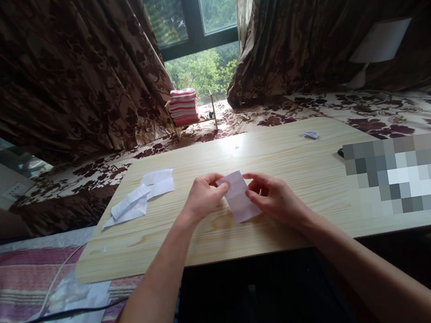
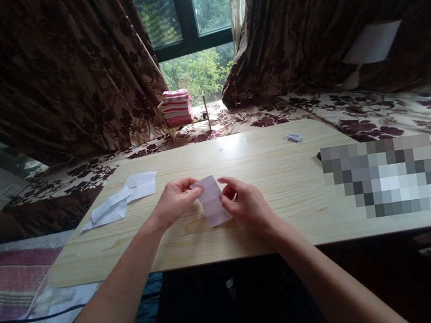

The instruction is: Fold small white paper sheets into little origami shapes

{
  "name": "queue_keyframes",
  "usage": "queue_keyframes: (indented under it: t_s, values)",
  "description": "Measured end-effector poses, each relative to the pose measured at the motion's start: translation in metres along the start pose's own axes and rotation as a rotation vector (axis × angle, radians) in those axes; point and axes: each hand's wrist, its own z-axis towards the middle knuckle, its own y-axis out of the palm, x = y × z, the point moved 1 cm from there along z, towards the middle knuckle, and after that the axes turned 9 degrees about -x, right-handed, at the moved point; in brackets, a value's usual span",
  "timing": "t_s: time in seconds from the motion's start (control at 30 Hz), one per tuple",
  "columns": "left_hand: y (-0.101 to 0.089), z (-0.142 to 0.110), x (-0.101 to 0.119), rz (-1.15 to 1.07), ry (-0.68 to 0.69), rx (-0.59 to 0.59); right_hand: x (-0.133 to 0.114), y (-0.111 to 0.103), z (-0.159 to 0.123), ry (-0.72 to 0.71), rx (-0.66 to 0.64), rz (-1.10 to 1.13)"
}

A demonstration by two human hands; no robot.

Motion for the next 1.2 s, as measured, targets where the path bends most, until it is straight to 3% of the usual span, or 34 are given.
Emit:
queue_keyframes:
  t_s: [0.13,0.37,0.6,0.83,1.07,1.2]
  values:
    - [-0.002,0.000,0.012,0.052,0.088,-0.015,-0.001,-0.006,-0.003,0.024,0.059,0.022]
    - [0.014,-0.002,0.025,-0.016,0.155,0.009,-0.004,-0.012,-0.014,0.108,0.057,0.380]
    - [0.016,-0.035,0.041,0.073,0.138,0.239,-0.031,-0.020,-0.025,0.127,0.228,0.695]
    - [0.024,-0.067,0.043,0.113,0.180,0.415,-0.057,-0.012,-0.031,0.100,0.233,0.639]
    - [0.011,-0.069,0.039,0.168,0.186,0.467,-0.057,0.006,-0.025,0.085,0.207,0.576]
    - [0.007,-0.065,0.034,0.195,0.181,0.471,-0.052,0.011,-0.023,0.112,0.080,0.500]
